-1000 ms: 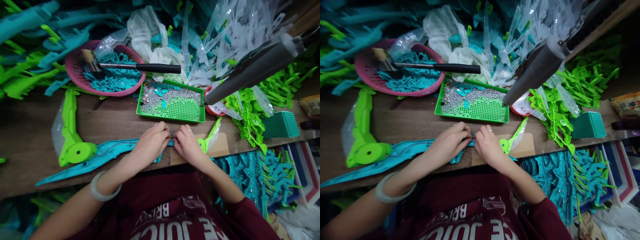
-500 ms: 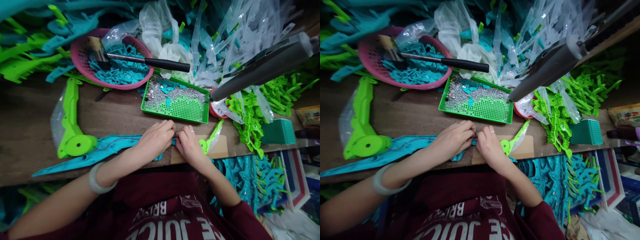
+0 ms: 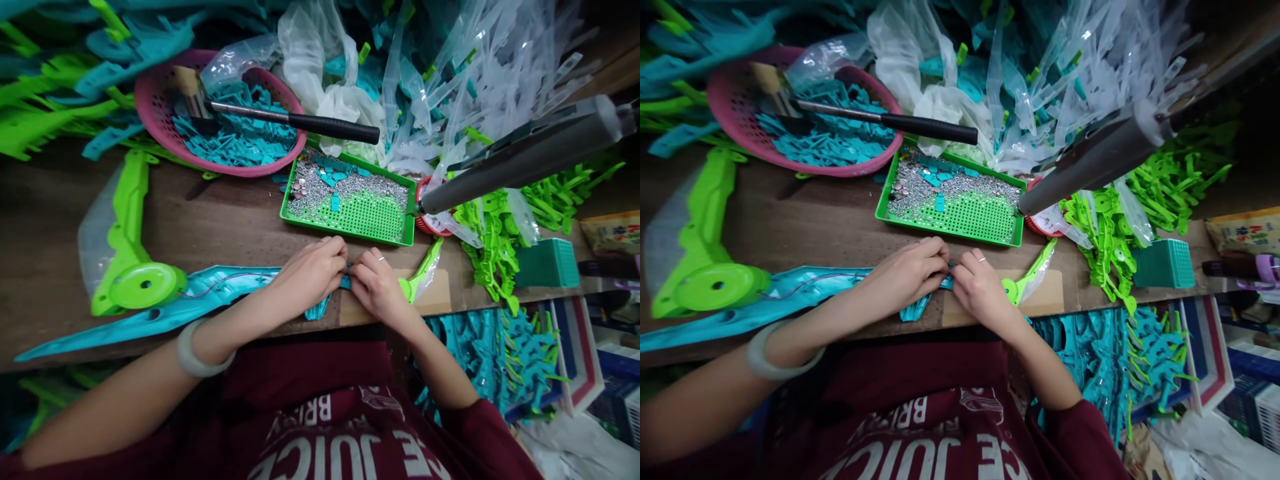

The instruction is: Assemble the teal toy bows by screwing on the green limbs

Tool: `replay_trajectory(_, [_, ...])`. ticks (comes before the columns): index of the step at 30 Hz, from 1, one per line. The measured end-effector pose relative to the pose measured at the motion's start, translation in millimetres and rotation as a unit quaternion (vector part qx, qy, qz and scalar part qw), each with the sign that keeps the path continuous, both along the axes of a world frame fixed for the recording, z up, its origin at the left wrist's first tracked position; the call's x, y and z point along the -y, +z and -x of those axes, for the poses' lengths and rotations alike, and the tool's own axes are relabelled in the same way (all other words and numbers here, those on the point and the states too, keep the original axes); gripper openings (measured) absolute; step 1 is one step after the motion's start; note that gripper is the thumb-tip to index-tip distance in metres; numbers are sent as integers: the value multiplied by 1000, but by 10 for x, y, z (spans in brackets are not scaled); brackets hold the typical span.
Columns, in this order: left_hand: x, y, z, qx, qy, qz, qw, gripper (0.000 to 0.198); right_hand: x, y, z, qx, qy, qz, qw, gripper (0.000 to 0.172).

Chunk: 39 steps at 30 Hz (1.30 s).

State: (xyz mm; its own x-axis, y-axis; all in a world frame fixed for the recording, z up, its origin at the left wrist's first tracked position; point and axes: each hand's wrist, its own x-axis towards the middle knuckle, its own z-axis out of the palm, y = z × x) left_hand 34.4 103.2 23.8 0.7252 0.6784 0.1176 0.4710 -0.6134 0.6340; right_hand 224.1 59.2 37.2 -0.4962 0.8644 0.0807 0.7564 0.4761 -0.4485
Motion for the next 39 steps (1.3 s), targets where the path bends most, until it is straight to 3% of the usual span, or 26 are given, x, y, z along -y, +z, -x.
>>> replay_trajectory(4, [6,-7,1,23,4,25,999,13,6,23,15,-62,-68,29,995,12])
replay_trajectory(6, [13,-16,6,29,5,26,999,13,-6,66,18,-64,-72,50,994,12])
replay_trajectory(10, [18,-26,28,55,5,38,998,15,-47,134,14,-6,-27,60,998,12])
replay_trajectory(17, [2,-21,21,53,-10,32,998,18,-76,115,29,113,44,-3,993,21])
replay_trajectory(29, [34,-81,23,72,-13,69,995,19,-89,46,-67,-14,34,28,999,15])
replay_trajectory(39, [49,-98,3,82,-14,52,995,18,-110,72,-23,88,69,18,994,16])
